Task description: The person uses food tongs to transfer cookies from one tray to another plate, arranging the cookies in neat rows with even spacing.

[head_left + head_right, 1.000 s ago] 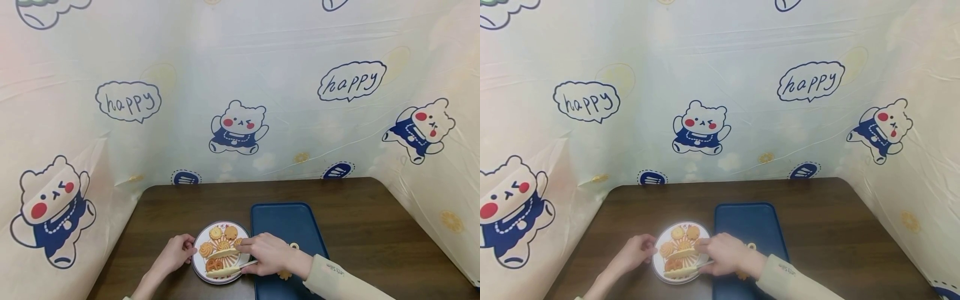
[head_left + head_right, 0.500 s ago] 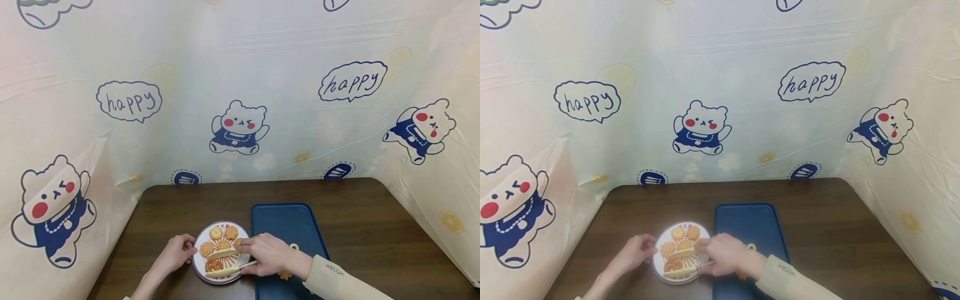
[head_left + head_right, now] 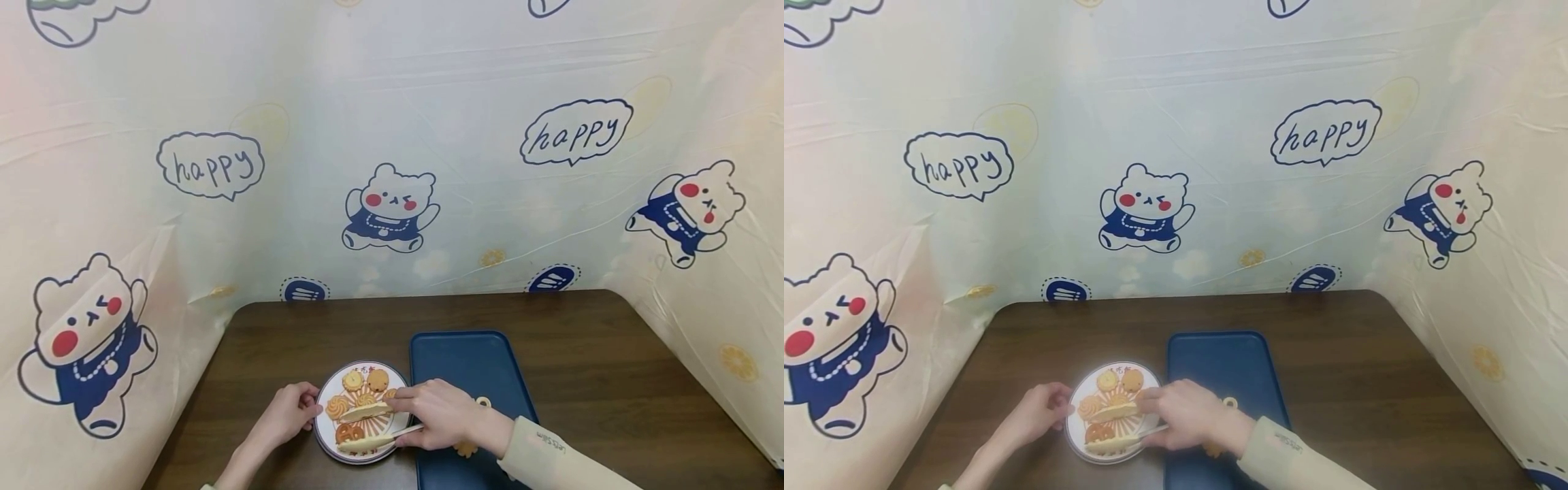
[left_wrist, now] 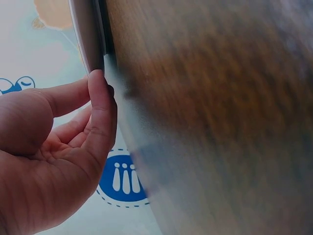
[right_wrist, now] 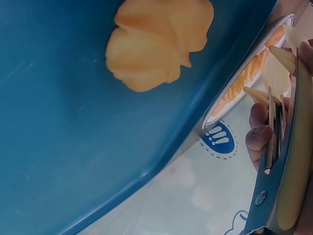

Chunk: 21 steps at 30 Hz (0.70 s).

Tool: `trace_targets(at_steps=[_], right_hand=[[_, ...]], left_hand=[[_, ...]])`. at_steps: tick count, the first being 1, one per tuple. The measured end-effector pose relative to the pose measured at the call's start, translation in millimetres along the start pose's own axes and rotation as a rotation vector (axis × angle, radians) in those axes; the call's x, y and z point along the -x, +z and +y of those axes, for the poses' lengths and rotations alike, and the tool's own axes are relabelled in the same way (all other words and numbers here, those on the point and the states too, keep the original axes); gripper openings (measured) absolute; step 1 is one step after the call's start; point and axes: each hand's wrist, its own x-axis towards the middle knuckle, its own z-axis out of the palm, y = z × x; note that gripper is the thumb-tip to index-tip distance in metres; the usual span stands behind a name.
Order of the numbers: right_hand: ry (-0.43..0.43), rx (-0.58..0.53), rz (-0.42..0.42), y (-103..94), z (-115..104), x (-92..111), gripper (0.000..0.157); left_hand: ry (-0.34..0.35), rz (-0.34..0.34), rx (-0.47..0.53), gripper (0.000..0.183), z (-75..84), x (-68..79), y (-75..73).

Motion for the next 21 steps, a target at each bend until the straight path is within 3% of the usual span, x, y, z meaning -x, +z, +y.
trace_targets(at_steps=[10, 21], right_hand=[[0.068, -0.037, 0.032, -10.6, 7, 18, 0.055], [0.168, -0.086, 0.050, -23.5, 14, 54, 0.056]], left_hand=[[-0.004, -0.004, 0.000, 0.017, 0.8, -0.3, -0.4], [-0.020, -0.018, 0.000, 0.018, -0.2, -0.4, -0.7]])
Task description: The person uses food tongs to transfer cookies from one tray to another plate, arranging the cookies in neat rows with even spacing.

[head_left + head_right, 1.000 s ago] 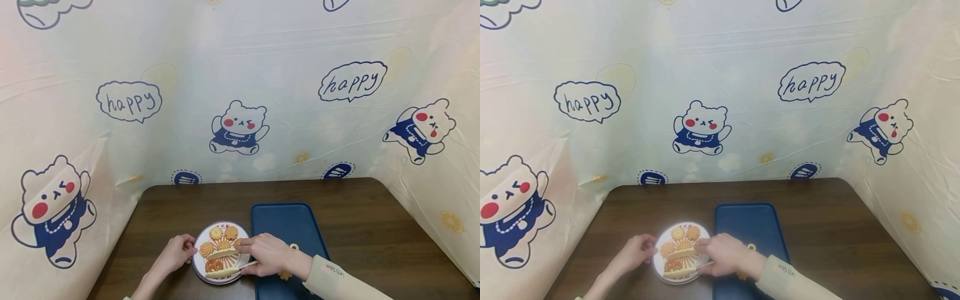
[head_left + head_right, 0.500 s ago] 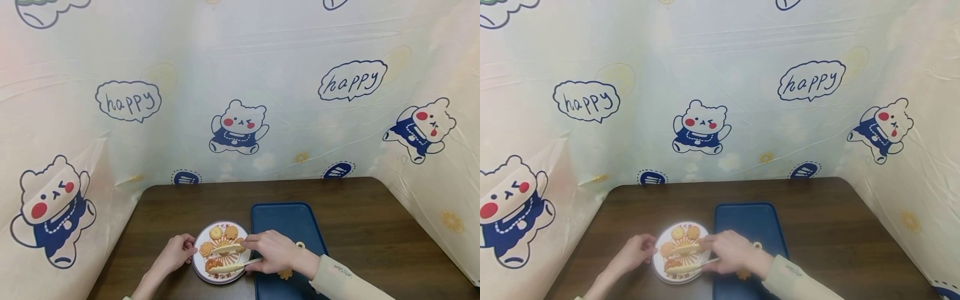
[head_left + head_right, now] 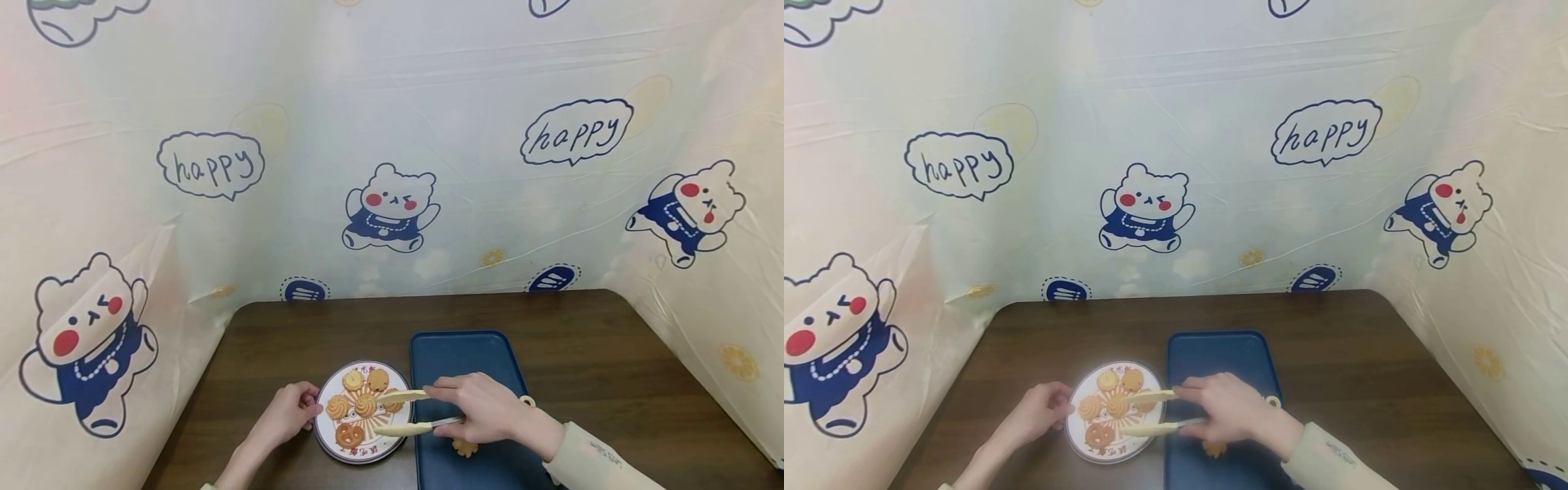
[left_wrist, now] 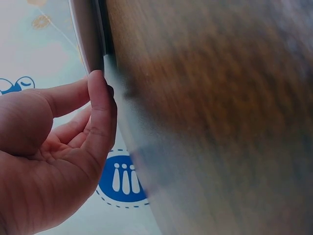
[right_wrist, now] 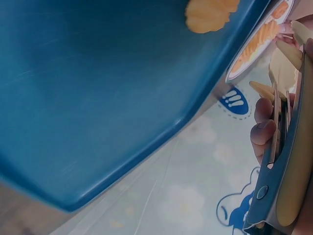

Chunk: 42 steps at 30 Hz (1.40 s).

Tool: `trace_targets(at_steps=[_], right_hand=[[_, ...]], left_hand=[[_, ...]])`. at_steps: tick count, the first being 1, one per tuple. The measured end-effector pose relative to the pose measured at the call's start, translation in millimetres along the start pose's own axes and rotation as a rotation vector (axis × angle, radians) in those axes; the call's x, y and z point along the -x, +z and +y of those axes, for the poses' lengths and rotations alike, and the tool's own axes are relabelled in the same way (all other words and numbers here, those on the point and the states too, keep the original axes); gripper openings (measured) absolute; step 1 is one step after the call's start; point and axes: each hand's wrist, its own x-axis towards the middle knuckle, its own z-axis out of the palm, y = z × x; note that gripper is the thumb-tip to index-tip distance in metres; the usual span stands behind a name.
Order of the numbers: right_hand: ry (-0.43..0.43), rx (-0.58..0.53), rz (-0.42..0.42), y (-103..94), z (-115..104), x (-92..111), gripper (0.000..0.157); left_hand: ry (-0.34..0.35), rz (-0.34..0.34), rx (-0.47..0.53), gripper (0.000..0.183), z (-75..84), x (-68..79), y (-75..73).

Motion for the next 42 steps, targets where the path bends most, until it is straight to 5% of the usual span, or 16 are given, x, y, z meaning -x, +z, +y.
trace_targets(at_steps=[11, 21, 32, 42], right_hand=[[0.011, -0.003, 0.059, -6.0, 16, 49, 0.052], [0.123, -0.054, 0.010, -8.7, 24, 92, 0.055], [0.136, 0.031, 0.027, -6.4, 23, 122, 0.056], [0.234, 0.029, -0.042, -1.2, 25, 135, 0.061]], left_hand=[[0.003, 0.002, -0.010, 0.020, 1.5, 0.5, -0.1], [-0.006, 0.000, -0.002, 0.019, 0.8, 0.7, -0.6], [-0.016, -0.009, 0.001, 0.020, -0.3, -0.5, -0.2], [-0.012, -0.007, -0.010, 0.020, -0.2, -1.0, -0.5]])
